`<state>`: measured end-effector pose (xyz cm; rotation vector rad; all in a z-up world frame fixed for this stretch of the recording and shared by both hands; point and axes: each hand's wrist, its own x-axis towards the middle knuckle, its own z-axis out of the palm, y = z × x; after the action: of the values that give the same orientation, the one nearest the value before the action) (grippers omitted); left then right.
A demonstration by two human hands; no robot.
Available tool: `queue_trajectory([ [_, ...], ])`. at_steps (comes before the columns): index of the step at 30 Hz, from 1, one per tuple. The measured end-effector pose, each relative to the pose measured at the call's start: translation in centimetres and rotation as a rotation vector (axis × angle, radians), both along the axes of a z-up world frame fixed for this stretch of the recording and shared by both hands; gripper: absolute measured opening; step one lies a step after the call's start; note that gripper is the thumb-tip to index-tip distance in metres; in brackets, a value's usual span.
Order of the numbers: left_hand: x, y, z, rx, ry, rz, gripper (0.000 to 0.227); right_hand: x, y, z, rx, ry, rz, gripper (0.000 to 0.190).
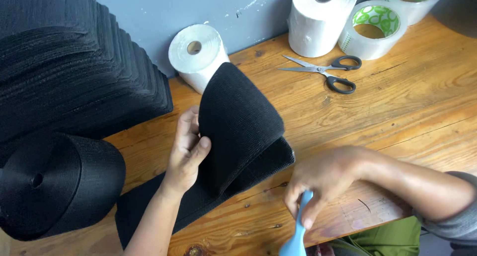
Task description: Brushing a black fabric strip with a small blue brush tool on a wooden table
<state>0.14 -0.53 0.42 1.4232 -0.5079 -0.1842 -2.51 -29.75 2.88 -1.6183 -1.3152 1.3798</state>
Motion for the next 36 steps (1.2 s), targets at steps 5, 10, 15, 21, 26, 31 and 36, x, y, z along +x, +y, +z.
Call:
queue_trajectory([
  [5, 0.4, -0.3, 0.1, 0.012, -0.067, -0.019, 0.053, 1.7, -3.2, 0.5, 0.152, -0.012, -0.361, 0.033],
  [10, 0.8, -0.3, -0.5, 0.001, -0.032, 0.005, 0.052, -0.2, 0.3, 0.4, -0.084, -0.295, -0.174, 0.025],
  [15, 0.6, -0.5, 0.2, 0.051, -0.072, 0.021, 0.05, 0.5, -0.9, 1.1, 0.085, -0.193, -0.236, 0.02],
  [21, 0.3, -1.3, -0.8, 0.026, -0.112, 0.135, 0.044, 6.0, -13.9, -0.9, -0.105, -0.723, -0.97, 0.018],
  [26, 0.2, -1.8, -1.7, -0.05, -0.115, 0.192, 0.041, 6.1, -17.9, 1.6, -0.491, -0.744, -1.469, 0.017],
  [31, 0.5, -1.9, -2.6, -0.098, -0.111, 0.225, 0.039, 7.2, -18.5, 0.6, -0.5, -0.795, -1.51, 0.025],
  [36, 0.5, -1.4, -3.3, -0.06, -0.137, 0.246, 0.04, 7.6, -17.5, -0.6, -0.511, -0.837, -1.418, 0.021],
])
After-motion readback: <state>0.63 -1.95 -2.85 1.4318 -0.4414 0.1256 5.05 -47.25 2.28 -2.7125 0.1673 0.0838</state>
